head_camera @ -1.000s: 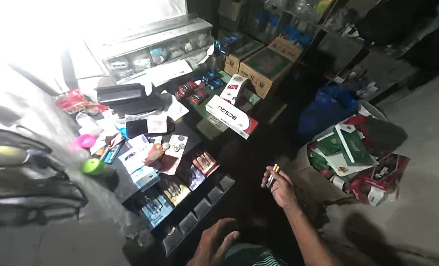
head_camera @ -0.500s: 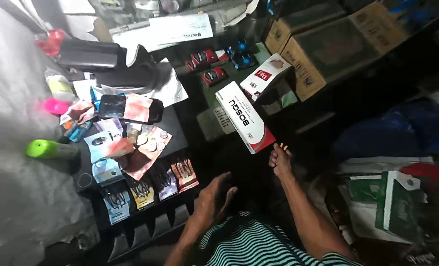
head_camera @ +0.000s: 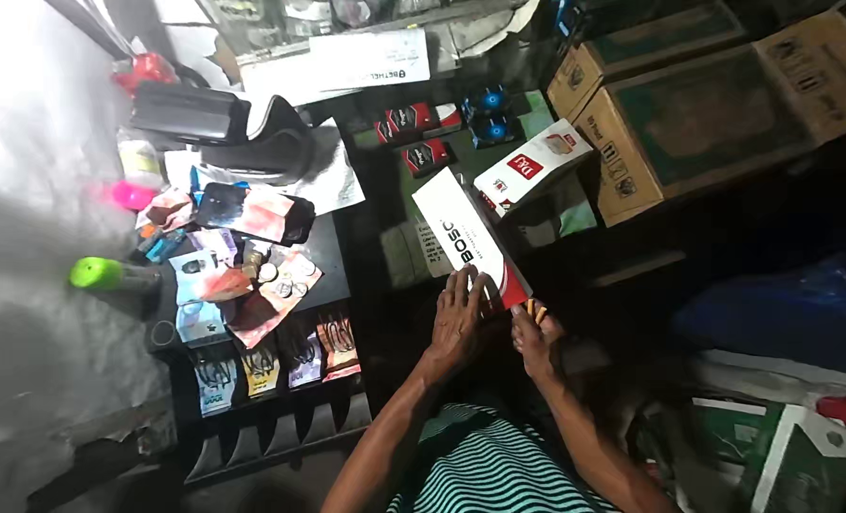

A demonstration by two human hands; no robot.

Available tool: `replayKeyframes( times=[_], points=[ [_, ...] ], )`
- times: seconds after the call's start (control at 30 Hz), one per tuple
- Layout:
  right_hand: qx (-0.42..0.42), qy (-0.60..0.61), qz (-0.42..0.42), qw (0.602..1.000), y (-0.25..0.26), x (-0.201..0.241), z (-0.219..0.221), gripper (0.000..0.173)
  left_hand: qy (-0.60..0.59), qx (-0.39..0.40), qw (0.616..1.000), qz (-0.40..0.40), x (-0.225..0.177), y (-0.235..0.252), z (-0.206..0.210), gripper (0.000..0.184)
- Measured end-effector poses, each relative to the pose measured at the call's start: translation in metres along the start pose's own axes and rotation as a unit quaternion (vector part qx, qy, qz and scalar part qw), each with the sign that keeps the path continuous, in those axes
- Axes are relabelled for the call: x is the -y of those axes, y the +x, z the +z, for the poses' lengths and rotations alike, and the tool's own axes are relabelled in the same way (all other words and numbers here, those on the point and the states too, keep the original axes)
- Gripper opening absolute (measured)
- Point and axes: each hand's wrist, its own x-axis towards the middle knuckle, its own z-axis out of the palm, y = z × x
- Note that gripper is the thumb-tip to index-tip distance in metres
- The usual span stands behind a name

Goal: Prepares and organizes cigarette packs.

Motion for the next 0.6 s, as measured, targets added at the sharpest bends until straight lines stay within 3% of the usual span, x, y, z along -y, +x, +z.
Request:
replayKeyframes(
  times=[0.13,0.23,0.3,0.33,0.4,0.47,0.53,0.6],
  points=[
    [0.062,-0.133,-0.263,0.953,-0.013,0.005,0.005,0.026,-0.074,-0.083,0.994,-0.004,0.002,-0.003,0.002,0.083],
    [0.116,-0.155,-0.342,0.920,-0.006,0.005,0.010,0.028,-0.178,-0.123,0.975,-0.050,0.013,-0.011,0.011,0.069],
    [0.140,-0.124,-0.300,0.935,-0.004,0.010,0.010,0.027,-0.245,-0.140,0.955,-0.093,0.017,-0.016,0.010,0.048],
    [0.147,-0.089,-0.238,0.956,-0.003,0.015,0.008,0.026,-0.263,-0.151,0.946,-0.117,0.017,-0.017,0.009,0.036],
    [0.146,0.007,-0.058,0.988,0.004,0.028,0.002,0.023,-0.294,-0.159,0.932,-0.143,0.019,-0.019,0.007,0.030],
    [0.138,0.093,0.084,0.982,0.020,0.039,-0.005,0.019,-0.315,-0.166,0.923,-0.144,0.021,-0.021,0.008,0.029],
    [0.132,0.138,0.122,0.974,0.040,0.049,-0.007,0.016,-0.323,-0.176,0.920,-0.139,0.021,-0.021,0.008,0.030],
    [0.145,0.141,0.091,0.975,0.059,0.061,-0.004,0.015,-0.325,-0.186,0.918,-0.128,0.021,-0.021,0.009,0.032]
  ],
)
